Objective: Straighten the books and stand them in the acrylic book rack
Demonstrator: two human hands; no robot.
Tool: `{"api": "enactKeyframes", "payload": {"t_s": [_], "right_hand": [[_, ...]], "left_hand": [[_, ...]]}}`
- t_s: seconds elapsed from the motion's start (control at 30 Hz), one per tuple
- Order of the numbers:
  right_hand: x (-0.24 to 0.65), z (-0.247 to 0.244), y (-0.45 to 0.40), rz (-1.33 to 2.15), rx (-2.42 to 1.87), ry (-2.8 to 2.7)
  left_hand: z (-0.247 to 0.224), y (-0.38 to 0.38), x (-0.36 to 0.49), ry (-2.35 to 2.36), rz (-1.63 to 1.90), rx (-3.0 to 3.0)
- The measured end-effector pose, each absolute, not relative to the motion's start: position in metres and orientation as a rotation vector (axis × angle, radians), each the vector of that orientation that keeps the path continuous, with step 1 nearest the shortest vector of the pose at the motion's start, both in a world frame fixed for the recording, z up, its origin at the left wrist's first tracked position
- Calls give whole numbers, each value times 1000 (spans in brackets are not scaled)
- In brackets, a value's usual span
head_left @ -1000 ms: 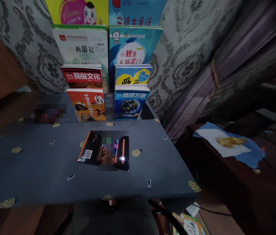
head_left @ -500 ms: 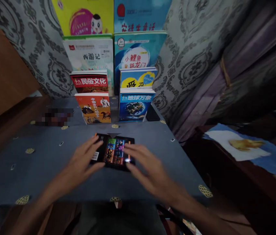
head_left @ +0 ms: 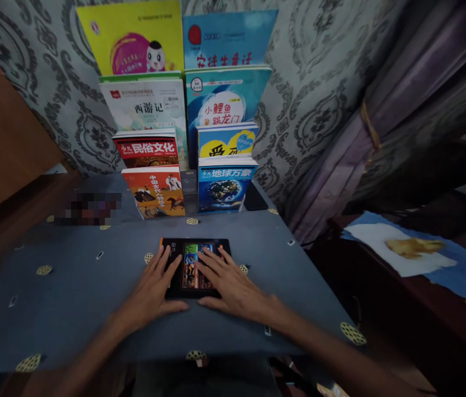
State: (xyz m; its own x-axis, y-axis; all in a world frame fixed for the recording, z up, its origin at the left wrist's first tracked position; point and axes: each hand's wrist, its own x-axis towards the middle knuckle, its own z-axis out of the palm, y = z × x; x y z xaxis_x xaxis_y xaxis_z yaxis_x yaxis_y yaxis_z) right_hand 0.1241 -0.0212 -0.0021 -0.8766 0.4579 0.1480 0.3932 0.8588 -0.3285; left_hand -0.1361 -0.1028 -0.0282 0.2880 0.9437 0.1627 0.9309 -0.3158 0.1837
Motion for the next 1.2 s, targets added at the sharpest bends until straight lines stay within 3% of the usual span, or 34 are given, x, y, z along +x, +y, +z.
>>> {"api": "enactKeyframes", "payload": {"t_s": [0.27,0.43,0.73,1.2], "right_hand": [[104,13,-18,532,-699,-2841],[85,-2,-12,373,-823,-2775],[133,-12,0,188,-1193,-2616],[142,-14,-5,217,-1025,-2510]], "left_hand": [[-17,-103,-115,1819,306,2496],[-10,-86,-115,1843,404,2381],[-20,-79,-115,1881,467,2425],[-18,-91,-100,1691,323,2685]]}}
